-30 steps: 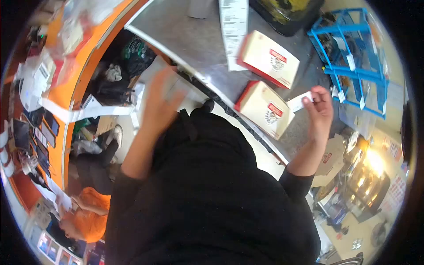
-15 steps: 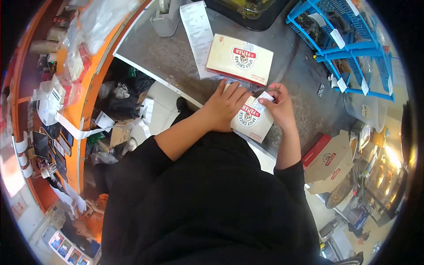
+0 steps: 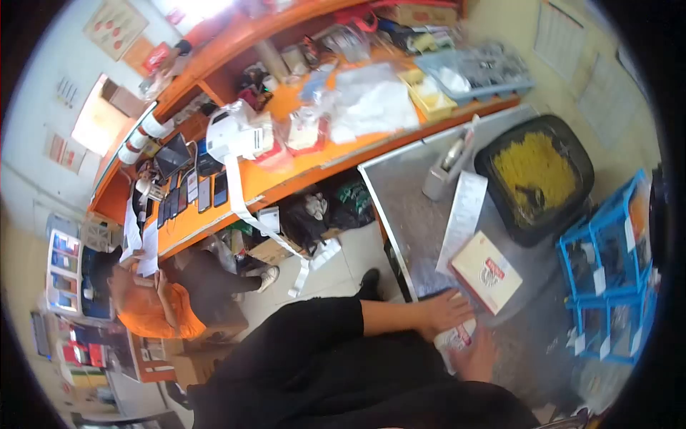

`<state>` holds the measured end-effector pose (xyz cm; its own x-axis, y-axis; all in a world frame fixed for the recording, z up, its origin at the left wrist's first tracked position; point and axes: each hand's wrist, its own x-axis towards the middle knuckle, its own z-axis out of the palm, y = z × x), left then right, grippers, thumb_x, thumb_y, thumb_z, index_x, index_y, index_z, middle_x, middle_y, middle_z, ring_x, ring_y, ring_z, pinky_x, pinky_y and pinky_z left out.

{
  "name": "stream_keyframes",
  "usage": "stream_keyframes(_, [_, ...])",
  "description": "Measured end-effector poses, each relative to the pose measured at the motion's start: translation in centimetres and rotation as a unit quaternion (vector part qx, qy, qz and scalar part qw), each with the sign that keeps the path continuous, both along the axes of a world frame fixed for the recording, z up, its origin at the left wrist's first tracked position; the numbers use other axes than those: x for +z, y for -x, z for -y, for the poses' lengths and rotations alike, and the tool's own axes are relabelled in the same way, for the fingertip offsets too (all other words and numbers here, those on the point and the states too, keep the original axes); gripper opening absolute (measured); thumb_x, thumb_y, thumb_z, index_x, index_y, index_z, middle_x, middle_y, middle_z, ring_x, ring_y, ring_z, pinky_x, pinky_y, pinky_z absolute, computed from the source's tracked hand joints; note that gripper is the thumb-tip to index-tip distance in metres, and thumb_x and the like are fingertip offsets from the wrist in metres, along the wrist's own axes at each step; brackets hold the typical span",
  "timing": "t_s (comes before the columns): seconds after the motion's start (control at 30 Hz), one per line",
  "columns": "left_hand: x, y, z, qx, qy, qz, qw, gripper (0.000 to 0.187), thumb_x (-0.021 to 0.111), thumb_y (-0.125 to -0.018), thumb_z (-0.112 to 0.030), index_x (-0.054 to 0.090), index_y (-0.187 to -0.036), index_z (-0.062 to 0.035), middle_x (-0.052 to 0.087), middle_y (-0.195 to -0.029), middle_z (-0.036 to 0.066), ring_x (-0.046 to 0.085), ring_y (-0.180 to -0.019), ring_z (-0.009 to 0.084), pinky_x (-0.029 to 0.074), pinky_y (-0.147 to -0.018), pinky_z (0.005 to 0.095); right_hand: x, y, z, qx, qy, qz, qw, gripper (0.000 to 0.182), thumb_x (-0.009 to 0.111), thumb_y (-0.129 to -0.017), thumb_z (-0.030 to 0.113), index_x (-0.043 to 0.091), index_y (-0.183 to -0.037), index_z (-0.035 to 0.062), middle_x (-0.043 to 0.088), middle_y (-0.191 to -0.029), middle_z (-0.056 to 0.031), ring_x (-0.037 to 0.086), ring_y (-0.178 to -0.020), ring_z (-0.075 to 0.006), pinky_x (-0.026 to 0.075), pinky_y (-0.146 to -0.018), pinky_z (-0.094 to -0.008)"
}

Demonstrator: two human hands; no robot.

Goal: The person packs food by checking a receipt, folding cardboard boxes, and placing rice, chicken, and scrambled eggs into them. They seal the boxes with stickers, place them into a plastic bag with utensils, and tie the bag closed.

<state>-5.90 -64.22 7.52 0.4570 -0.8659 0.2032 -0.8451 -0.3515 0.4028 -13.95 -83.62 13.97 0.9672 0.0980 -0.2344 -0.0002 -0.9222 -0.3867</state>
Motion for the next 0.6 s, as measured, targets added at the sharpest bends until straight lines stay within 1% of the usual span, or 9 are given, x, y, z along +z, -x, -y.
stream_keyframes(0.1, [1.1,-0.1,0.0,-0.002,-0.003,-0.014,1.0,0.09,0.075,-0.056,-0.029,0.04,-0.133,0.0048,0.044,-0.133,0.02,0.041,-0.125,0.0343,0.026,-0.104,0.0543,0.2,0.4,-1.4,0.037,0.055,-0.009,0.998,0.119,0.086,-0.051,0.044,0.023,-0.144,0.002,0.038,-0.137,-0.0188,0.038,-0.125,-0.0374,0.026,-0.102,-0.0582])
stream_keyframes(0.2, [2.7,-0.2,-0.6,0.007,-0.003,0.018,1.0,0.092,0.074,-0.055,-0.028,0.04,-0.133,0.0048,0.044,-0.135,0.019,0.039,-0.128,0.0337,0.023,-0.107,0.0553,-0.4,0.1,-1.7,0.041,0.078,0.027,0.996,0.124,0.086,-0.048,0.041,0.019,-0.144,-0.0003,0.038,-0.136,-0.0188,0.038,-0.124,-0.0377,0.024,-0.104,-0.055])
stream_keyframes(0.3, [6.6,-1.1,-1.5,0.007,0.015,0.008,1.0,0.084,0.074,-0.057,-0.024,0.042,-0.13,0.0047,0.045,-0.134,0.018,0.039,-0.128,0.0326,0.023,-0.107,0.0563,0.8,-0.6,-2.7,0.039,0.13,0.092,0.986,0.123,0.086,-0.047,0.04,0.021,-0.144,-0.0006,0.039,-0.135,-0.018,0.038,-0.124,-0.0371,0.024,-0.104,-0.052])
stream_keyframes(0.4, [9.0,-3.2,-1.8,0.018,-0.018,-0.043,0.999,0.072,0.072,-0.063,-0.019,0.045,-0.127,0.0013,0.045,-0.133,0.018,0.037,-0.132,0.0338,0.023,-0.108,0.0568,5.2,-2.6,-4.1,0.05,0.104,0.17,0.979,0.118,0.084,-0.049,0.04,0.025,-0.143,0.0006,0.041,-0.132,-0.0191,0.04,-0.122,-0.0372,0.026,-0.103,-0.0506])
stream_keyframes(0.47, [8.7,-4.3,-1.7,0.079,0.144,-0.065,0.984,0.063,0.069,-0.068,-0.016,0.047,-0.125,-0.0023,0.045,-0.133,0.018,0.036,-0.133,0.0343,0.025,-0.106,0.0573,6.8,-5.4,-3.5,0.038,0.09,0.147,0.984,0.109,0.082,-0.053,0.038,0.03,-0.142,0.0031,0.044,-0.129,-0.0201,0.042,-0.12,-0.0365,0.028,-0.101,-0.0504])
stream_keyframes(0.5, [9.8,-5.3,-1.8,0.103,0.119,-0.085,0.984,0.062,0.068,-0.071,-0.017,0.047,-0.127,-0.0044,0.044,-0.136,0.019,0.035,-0.135,0.0343,0.026,-0.105,0.0584,8.0,-7.1,-3.7,0.027,0.061,0.176,0.982,0.101,0.081,-0.055,0.035,0.035,-0.141,0.0058,0.047,-0.126,-0.0193,0.044,-0.118,-0.0354,0.03,-0.099,-0.0502])
stream_keyframes(0.53, [9.7,-5.6,-1.9,0.15,0.113,0.037,0.982,0.067,0.07,-0.07,-0.017,0.046,-0.131,-0.0035,0.041,-0.14,0.019,0.034,-0.136,0.0328,0.025,-0.105,0.0607,7.8,-8.7,-2.7,0.057,0.053,0.241,0.967,0.1,0.082,-0.053,0.033,0.038,-0.139,0.0071,0.049,-0.124,-0.0169,0.046,-0.116,-0.035,0.032,-0.098,-0.0495])
stream_keyframes(0.57, [10.3,-5.8,-1.5,0.176,0.089,0.04,0.979,0.075,0.072,-0.07,-0.019,0.042,-0.136,-0.0031,0.037,-0.144,0.021,0.033,-0.137,0.0338,0.021,-0.107,0.0635,6.6,-10.5,-1.8,0.075,0.05,0.266,0.96,0.102,0.083,-0.049,0.032,0.041,-0.138,0.0078,0.049,-0.124,-0.0162,0.047,-0.116,-0.0352,0.033,-0.097,-0.0491])
stream_keyframes(0.6, [10.1,-6.0,-1.0,0.199,0.037,0.068,0.977,0.081,0.073,-0.07,-0.024,0.038,-0.14,-0.0024,0.035,-0.146,0.021,0.032,-0.138,0.0336,0.019,-0.107,0.0651,5.8,-11.5,-1.0,0.08,0.02,0.231,0.969,0.093,0.08,-0.054,0.027,0.042,-0.136,0.0073,0.049,-0.124,-0.0166,0.046,-0.117,-0.0382,0.034,-0.099,-0.0493])
